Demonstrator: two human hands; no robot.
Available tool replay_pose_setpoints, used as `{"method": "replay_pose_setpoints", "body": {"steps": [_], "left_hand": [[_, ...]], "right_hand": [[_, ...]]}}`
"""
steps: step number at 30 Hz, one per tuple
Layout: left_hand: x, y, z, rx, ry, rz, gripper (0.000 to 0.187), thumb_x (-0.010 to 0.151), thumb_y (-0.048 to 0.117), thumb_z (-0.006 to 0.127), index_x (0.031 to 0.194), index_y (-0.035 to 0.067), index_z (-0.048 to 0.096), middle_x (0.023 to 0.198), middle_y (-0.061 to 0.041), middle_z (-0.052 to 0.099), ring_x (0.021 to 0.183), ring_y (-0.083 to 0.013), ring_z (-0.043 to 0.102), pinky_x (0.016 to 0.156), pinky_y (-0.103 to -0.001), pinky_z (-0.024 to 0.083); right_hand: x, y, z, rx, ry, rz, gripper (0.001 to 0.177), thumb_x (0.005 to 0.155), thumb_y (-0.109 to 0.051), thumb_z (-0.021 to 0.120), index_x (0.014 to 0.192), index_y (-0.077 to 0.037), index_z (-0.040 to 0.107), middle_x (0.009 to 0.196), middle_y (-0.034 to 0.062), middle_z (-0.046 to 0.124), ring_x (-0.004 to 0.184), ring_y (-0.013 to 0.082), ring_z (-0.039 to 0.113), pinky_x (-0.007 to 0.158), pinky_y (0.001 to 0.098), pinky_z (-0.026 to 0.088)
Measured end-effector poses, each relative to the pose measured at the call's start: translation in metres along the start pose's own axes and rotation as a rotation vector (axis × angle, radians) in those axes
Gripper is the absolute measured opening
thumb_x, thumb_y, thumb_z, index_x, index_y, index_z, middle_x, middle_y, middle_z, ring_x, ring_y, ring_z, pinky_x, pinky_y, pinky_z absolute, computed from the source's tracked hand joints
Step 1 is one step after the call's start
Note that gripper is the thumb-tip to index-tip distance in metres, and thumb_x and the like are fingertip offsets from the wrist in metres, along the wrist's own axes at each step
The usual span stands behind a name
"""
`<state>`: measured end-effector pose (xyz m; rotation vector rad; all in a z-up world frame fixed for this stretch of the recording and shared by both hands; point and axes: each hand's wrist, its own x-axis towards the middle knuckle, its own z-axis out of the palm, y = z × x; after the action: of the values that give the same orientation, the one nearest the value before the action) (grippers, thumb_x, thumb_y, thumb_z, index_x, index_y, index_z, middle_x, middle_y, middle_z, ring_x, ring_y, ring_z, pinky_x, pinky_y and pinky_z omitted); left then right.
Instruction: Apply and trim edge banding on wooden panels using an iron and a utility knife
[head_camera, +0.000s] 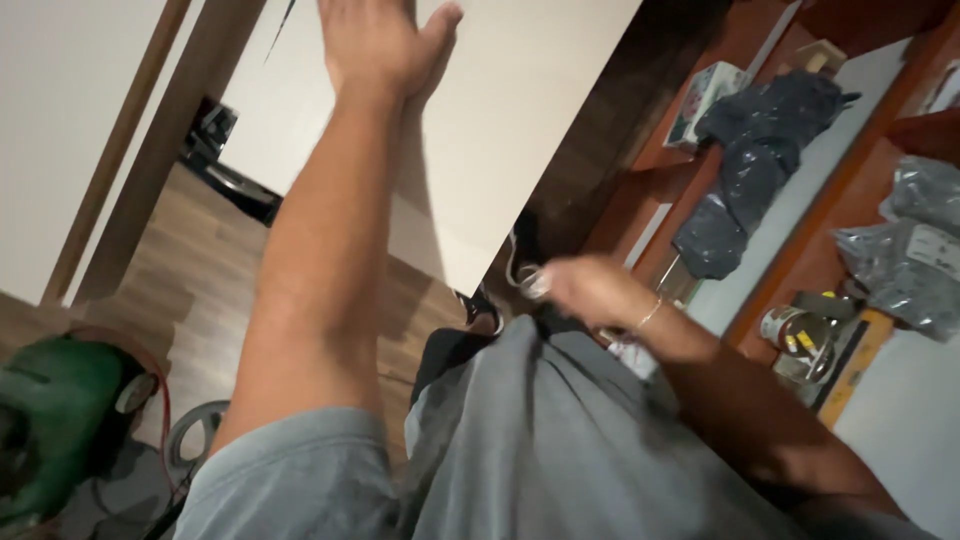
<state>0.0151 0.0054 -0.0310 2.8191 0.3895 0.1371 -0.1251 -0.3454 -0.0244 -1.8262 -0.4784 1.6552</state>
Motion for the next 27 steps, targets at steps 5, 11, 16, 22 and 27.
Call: {"method": "replay_pose_setpoints", "body": {"steps": [5,11,16,22,27], "left_hand": [[-0.007,0.002,-0.015,-0.011,0.109,0.123,0.08,0.094,0.068,0.058,0.144,0.006,0.057,0.14,-0.022,0.059,0.134,-0.0441,0.044,0.116,-0.057,0.016],[-0.013,0.019,-0.043,-0.116,-0.029,0.026,0.08,0.09,0.058,0.06,0.149,0.006,0.049,0.163,-0.02,0.035,0.151,-0.037,0.022,0.12,-0.057,0.009],[-0.013,0.017,-0.04,-0.102,0.028,0.053,0.08,0.089,0.058,0.063,0.146,0.003,0.052,0.16,-0.022,0.04,0.148,-0.0408,0.03,0.117,-0.059,0.016],[-0.014,0.021,-0.044,-0.104,0.002,0.036,0.08,0.089,0.057,0.06,0.147,0.003,0.052,0.16,-0.023,0.04,0.149,-0.0403,0.029,0.118,-0.059,0.014],[-0.015,0.02,-0.039,-0.119,0.058,0.057,0.079,0.089,0.056,0.063,0.146,0.003,0.054,0.159,-0.024,0.043,0.148,-0.0418,0.031,0.118,-0.061,0.016]], "right_hand": [[-0.023,0.033,-0.074,-0.481,0.559,0.235,0.031,0.102,-0.031,0.046,0.118,-0.026,0.073,0.121,-0.0047,0.076,0.107,0.0211,0.07,0.091,0.0378,0.052],[-0.041,-0.011,-0.127,0.114,0.77,-0.032,0.024,0.106,-0.02,0.05,0.087,-0.01,0.061,0.062,0.0034,0.058,0.051,0.0139,0.051,0.054,0.0286,0.044],[-0.044,-0.051,-0.17,-0.1,0.83,0.004,0.027,0.108,-0.025,0.049,0.086,-0.013,0.059,0.067,0.0003,0.064,0.058,0.0148,0.058,0.064,0.0301,0.046],[-0.018,-0.076,-0.224,0.013,0.909,0.05,0.023,0.111,-0.023,0.045,0.104,-0.014,0.064,0.076,-0.0014,0.063,0.066,0.0127,0.06,0.063,0.0287,0.051],[0.008,-0.069,-0.263,-0.012,0.926,0.02,0.024,0.106,-0.024,0.045,0.104,-0.014,0.066,0.075,-0.0018,0.063,0.062,0.0125,0.058,0.057,0.03,0.047]]}}
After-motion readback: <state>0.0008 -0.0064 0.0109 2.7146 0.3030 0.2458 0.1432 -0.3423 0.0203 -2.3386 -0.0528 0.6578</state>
